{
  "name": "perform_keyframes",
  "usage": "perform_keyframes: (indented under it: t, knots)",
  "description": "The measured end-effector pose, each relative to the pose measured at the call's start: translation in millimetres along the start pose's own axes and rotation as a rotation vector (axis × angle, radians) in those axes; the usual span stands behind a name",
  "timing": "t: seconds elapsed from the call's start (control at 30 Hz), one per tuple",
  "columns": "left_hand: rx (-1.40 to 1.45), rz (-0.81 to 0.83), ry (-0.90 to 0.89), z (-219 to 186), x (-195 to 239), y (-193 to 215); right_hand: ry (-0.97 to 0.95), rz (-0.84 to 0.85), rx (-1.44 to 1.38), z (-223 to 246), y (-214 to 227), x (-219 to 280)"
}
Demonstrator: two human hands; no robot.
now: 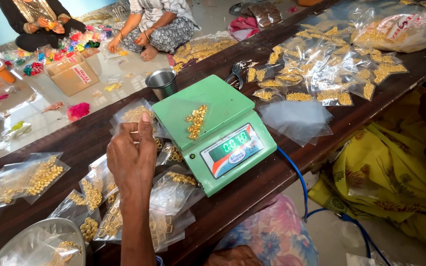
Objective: The person weighs small gold-colored jewelry components using a digital scale, then places them into clear plastic bags. They repeat this process for multiple batches, occasionally handing a bag to another person. The workspace includes a metal tray and numerous pre-filled bags.
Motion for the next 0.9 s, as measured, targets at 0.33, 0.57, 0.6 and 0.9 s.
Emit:
perform_keyframes:
  t: [0.33, 0.57, 0.6, 0.9]
  knots:
    - [-0.006, -0.016, 0.019, 7, -8, -7, 0.196, 0.169, 0.309, -44, 154, 48]
    - [-0.015, -0.01, 0.014, 5, -7, -4, 0.236, 0.145, 0.241, -41, 157, 50]
    - [-0.019, 0.006, 0.036, 5, -7, -4, 0.256, 0.165, 0.214, -41, 160, 49]
    - [0.011, 0.056, 0.047, -11, -8, -3, 0.088, 0.095, 0.1, -9, 66, 25]
Point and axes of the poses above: each hand's wrist, its own x-axis away from the middle knuckle, its own y-axis out of the back of the hand, z = x × y, the point moved 5 cm from there along -x, towards the middle knuckle, and after that the axes turned 9 degrees about y, right-handed, at the moved point
